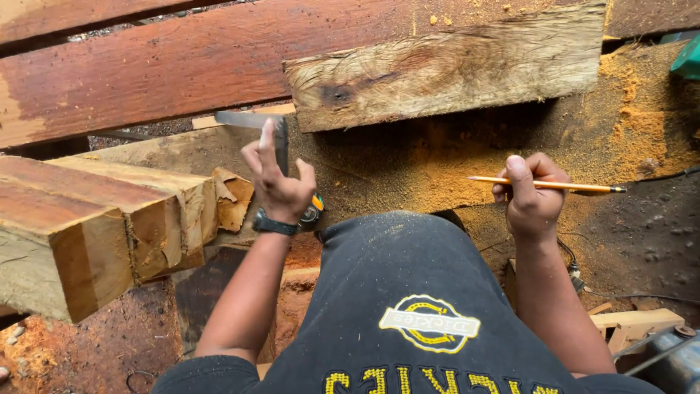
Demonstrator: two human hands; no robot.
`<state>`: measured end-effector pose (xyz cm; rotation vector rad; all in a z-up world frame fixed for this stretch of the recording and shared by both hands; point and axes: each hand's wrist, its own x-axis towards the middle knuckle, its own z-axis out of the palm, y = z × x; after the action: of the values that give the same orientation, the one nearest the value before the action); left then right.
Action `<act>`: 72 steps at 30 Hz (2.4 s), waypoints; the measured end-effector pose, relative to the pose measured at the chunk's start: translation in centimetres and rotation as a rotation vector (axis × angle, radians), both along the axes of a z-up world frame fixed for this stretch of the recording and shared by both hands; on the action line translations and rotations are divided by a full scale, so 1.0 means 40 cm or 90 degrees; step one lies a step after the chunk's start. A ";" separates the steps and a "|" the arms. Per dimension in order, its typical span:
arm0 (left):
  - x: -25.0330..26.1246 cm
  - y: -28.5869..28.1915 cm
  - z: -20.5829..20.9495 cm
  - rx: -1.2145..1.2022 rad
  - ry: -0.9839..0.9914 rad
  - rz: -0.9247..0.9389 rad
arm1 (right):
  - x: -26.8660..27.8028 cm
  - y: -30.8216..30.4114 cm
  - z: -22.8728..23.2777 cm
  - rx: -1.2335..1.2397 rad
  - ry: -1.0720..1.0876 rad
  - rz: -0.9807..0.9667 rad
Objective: The person measures and marks a piece of wood using a tape measure, pencil, and square. They then use a circular saw to cut the wood along the marked line. Finally, the person moves the cut piece of wood aside.
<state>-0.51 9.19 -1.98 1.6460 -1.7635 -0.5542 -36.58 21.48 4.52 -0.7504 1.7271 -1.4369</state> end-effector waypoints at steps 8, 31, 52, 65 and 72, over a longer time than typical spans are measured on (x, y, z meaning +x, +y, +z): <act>-0.131 0.084 0.026 -0.284 0.171 -0.108 | -0.029 0.002 -0.071 -0.117 0.130 0.031; -0.173 -0.207 -0.115 -0.159 -0.293 -0.637 | 0.016 -0.250 0.025 -0.124 0.412 0.169; -0.165 -0.213 -0.103 -0.127 -0.340 -0.701 | 0.099 -0.437 -0.039 -0.101 0.542 0.360; -0.169 -0.213 -0.117 -0.150 -0.309 -0.679 | 0.068 -0.318 0.138 0.256 0.442 0.543; -0.164 -0.216 -0.124 -0.127 -0.349 -0.699 | 0.103 -0.426 0.004 0.013 0.486 0.452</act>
<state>-7.08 0.56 -6.95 0.5761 -2.9801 -0.3552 -32.45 4.44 4.70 -1.8417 1.6910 -0.6613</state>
